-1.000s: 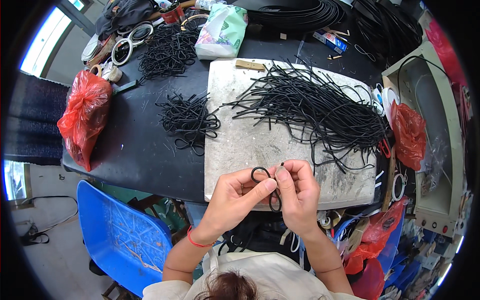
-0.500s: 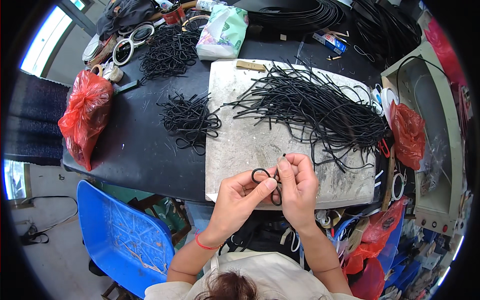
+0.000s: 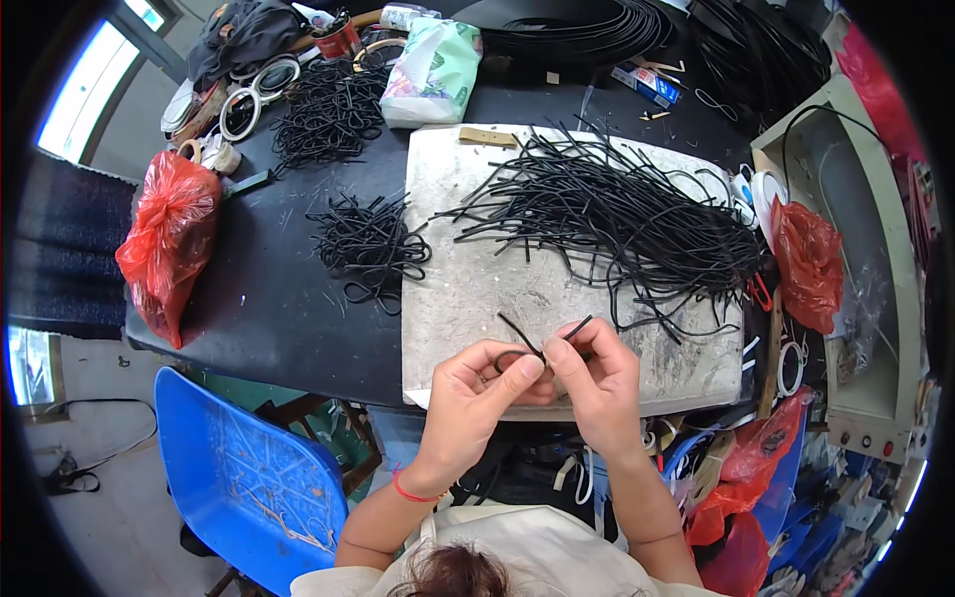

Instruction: The person sits at a cluttered workbench and repeatedly picks up short black cords. They fold each cord in half and tie a simple knot by hand, then place the finished item into a pile on the table. The process is repetitive and involves handling the cords one at a time.

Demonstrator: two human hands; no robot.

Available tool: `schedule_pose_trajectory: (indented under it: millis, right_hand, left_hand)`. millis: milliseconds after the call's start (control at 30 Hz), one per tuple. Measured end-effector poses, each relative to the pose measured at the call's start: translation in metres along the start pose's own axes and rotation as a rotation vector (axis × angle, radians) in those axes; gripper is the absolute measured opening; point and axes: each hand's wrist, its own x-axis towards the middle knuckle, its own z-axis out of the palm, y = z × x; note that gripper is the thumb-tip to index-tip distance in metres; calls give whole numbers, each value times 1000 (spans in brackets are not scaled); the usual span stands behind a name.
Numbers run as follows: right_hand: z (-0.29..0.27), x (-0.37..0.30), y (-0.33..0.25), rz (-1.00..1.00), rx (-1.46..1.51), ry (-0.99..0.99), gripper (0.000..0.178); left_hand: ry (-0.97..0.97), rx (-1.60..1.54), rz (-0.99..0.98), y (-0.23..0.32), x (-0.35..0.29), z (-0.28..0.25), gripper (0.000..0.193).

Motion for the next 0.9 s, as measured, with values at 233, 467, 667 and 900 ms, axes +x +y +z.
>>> schedule_pose_trajectory:
  millis: [233,467,667,900]
  right_hand:
    - [4,-4,-1,69,-363,85,15]
    - [-10,-26,-16,258,120,-15,27]
    - [12,-65,-37,30,49,-87,17]
    - [7,-104,-31,-195,-82,-47,25]
  left_hand:
    - [58,1360,817,-3,-4,3,8]
    - [-30,738,259,24,-31,-5,11]
    - [-183,680,198,30,-72,4,18]
    - [-292,473,124,23,-112,21,22]
